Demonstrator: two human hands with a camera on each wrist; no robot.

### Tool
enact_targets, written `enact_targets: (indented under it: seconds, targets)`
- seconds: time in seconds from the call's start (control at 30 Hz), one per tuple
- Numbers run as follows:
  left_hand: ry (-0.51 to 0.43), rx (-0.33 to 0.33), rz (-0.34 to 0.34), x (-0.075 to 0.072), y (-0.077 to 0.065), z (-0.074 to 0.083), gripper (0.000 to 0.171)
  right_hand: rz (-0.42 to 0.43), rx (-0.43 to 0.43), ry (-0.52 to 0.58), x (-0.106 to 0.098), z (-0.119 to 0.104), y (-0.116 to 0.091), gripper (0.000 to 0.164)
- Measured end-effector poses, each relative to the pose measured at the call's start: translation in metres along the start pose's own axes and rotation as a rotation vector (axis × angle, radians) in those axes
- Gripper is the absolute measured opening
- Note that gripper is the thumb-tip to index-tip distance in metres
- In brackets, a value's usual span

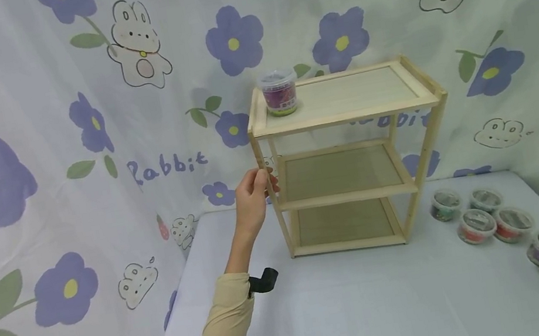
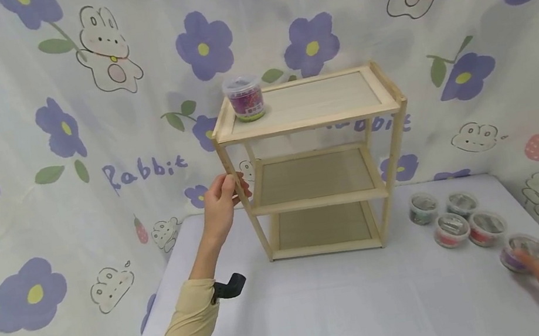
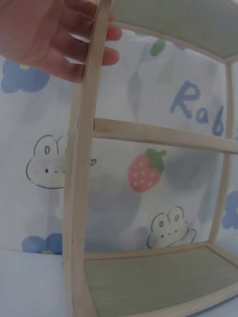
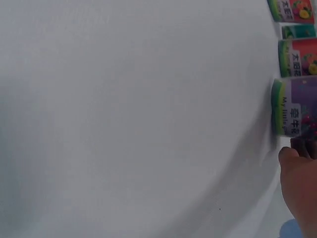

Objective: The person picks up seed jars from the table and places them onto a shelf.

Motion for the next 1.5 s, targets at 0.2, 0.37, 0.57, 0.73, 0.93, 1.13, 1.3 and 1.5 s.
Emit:
enact_targets:
  seconds: [0.2,0.37,0.57,0.73,0.93,1.13,1.3,1.5]
  targets:
    - [-0.001,-0.003,-0.010,0.004,-0.002,-0.001,0.030,0.037,0.026,-0.015,0.008,0.015,0.001,0.101]
    - [0.006,0.004,-0.015,0.004,-0.003,-0.002,0.031,0.117,-0.054,-0.036,0.015,0.017,0.000,0.097]
    - [0.005,-0.007,-0.015,0.002,-0.004,-0.005,0.031,0.184,0.033,-0.057,0.021,0.021,-0.009,0.097]
    - [0.006,-0.010,-0.019,0.003,-0.003,-0.006,0.032,0.175,0.044,-0.101,0.020,0.017,-0.011,0.096]
    - [0.015,-0.022,-0.020,0.003,-0.003,-0.008,0.032,0.157,0.057,-0.104,0.017,0.014,-0.010,0.098]
    - [-0.009,-0.005,-0.019,0.001,-0.002,-0.006,0.032,0.136,0.032,-0.139,0.010,0.008,-0.004,0.096]
    - [-0.013,-0.001,-0.021,0.001,0.000,-0.005,0.033,0.135,0.041,-0.132,0.004,0.004,-0.002,0.097]
    - [0.008,0.010,-0.012,0.001,0.003,-0.002,0.033,0.157,-0.024,-0.116,-0.009,-0.017,0.002,0.091]
Point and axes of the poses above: each hand's wrist, its own y-axis towards the middle knuckle, its own x-axis out of the palm, z = x × y, the point moved 8 cm from there along y, towards the middle knuckle, and after that the axes turned 5 degrees about -x, right-handed, at the moved point
